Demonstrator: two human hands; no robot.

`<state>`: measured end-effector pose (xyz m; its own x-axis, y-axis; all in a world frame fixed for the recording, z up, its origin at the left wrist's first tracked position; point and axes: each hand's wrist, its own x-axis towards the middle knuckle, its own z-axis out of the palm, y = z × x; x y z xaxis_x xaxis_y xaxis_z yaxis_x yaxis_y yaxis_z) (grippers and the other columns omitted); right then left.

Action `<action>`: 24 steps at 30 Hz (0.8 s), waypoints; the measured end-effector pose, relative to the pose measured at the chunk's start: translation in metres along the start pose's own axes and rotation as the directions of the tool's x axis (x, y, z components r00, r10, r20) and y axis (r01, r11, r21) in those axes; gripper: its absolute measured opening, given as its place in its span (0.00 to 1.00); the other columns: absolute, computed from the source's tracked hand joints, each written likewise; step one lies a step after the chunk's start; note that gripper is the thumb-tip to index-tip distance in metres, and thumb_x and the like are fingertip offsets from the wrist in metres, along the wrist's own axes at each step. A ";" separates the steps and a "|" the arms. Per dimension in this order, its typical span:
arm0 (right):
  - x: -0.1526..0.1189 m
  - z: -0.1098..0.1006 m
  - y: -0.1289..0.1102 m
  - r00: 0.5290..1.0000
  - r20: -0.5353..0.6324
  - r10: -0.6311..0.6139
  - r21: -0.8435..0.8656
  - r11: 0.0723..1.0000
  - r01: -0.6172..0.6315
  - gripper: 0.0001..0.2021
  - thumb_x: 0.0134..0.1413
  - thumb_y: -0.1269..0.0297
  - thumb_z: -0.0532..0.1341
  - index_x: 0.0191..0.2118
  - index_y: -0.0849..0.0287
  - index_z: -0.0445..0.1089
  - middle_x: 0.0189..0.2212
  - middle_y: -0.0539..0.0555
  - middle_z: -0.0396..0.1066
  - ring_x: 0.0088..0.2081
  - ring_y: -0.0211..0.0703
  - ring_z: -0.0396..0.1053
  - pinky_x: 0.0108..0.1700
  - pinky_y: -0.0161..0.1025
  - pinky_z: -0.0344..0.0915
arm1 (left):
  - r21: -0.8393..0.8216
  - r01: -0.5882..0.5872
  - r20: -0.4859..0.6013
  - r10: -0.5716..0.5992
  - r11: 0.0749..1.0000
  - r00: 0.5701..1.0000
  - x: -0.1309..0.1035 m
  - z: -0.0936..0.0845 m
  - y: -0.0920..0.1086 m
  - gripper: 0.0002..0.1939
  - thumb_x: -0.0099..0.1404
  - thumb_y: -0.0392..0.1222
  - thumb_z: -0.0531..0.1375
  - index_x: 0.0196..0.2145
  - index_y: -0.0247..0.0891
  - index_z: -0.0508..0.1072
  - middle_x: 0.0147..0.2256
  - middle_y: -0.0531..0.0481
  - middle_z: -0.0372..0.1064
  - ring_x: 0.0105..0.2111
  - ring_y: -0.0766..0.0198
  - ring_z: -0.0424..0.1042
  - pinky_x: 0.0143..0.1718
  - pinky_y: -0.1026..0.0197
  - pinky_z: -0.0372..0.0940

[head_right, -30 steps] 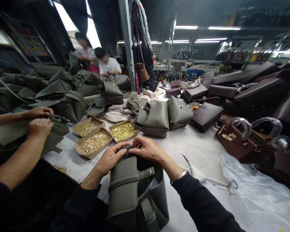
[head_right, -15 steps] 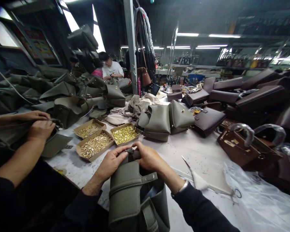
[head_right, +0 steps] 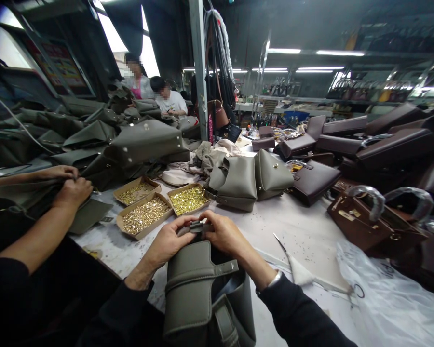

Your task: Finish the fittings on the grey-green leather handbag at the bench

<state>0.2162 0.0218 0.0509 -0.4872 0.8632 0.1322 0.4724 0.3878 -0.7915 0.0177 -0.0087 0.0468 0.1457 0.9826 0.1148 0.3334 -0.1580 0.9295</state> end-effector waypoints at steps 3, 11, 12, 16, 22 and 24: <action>0.001 0.000 0.002 1.000 -0.015 0.000 0.000 1.000 0.000 0.20 0.49 0.73 0.65 0.49 0.51 0.70 0.33 0.45 0.75 0.35 0.42 0.71 0.38 0.35 0.61 | 0.096 -0.024 -0.053 0.029 0.995 0.998 0.000 0.003 0.004 0.20 0.56 0.38 0.64 0.48 0.39 0.77 0.46 0.48 0.78 0.49 0.54 0.75 0.55 0.54 0.67; 0.005 0.003 0.017 0.998 -0.054 0.017 0.031 0.999 -0.015 0.06 0.56 0.63 0.65 0.40 0.55 0.74 0.33 0.47 0.75 0.36 0.42 0.71 0.38 0.36 0.60 | -0.041 0.068 -0.074 -0.071 0.997 0.995 0.005 0.007 0.001 0.16 0.57 0.40 0.63 0.43 0.36 0.78 0.44 0.46 0.79 0.48 0.53 0.77 0.55 0.54 0.69; 0.006 0.004 0.017 0.998 -0.056 0.023 0.024 0.999 -0.022 0.05 0.57 0.63 0.64 0.39 0.55 0.74 0.31 0.47 0.75 0.35 0.42 0.70 0.37 0.36 0.60 | -0.072 0.073 -0.067 -0.078 0.995 0.995 0.005 0.007 -0.001 0.16 0.56 0.40 0.64 0.43 0.36 0.78 0.44 0.45 0.79 0.47 0.54 0.77 0.55 0.54 0.69; 0.007 0.005 0.014 0.997 -0.058 0.054 0.006 0.999 -0.054 0.05 0.59 0.62 0.63 0.36 0.55 0.76 0.28 0.47 0.74 0.32 0.41 0.69 0.36 0.36 0.58 | -0.170 0.078 -0.041 -0.086 0.982 0.995 0.005 0.009 -0.005 0.17 0.55 0.41 0.65 0.43 0.35 0.76 0.43 0.44 0.79 0.46 0.54 0.78 0.53 0.54 0.70; 0.009 0.004 0.008 0.995 -0.062 0.074 -0.015 0.997 -0.075 0.06 0.59 0.61 0.62 0.33 0.55 0.74 0.28 0.48 0.72 0.34 0.43 0.67 0.36 0.37 0.55 | -0.080 0.020 -0.126 -0.030 0.997 0.992 -0.001 0.013 -0.002 0.16 0.57 0.40 0.64 0.44 0.37 0.76 0.44 0.46 0.78 0.47 0.54 0.76 0.55 0.53 0.69; 0.010 0.003 0.008 0.996 -0.043 0.079 0.010 0.997 -0.078 0.07 0.59 0.59 0.62 0.33 0.55 0.74 0.28 0.48 0.71 0.34 0.42 0.66 0.37 0.37 0.55 | -0.109 0.003 -0.123 -0.017 0.994 0.992 -0.001 0.013 -0.002 0.14 0.57 0.40 0.64 0.43 0.37 0.76 0.43 0.46 0.79 0.46 0.55 0.77 0.54 0.54 0.70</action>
<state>0.2127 0.0323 0.0437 -0.4168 0.9040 0.0950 0.5019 0.3160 -0.8051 0.0291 -0.0102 0.0398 0.0244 0.9896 0.1415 0.2300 -0.1433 0.9626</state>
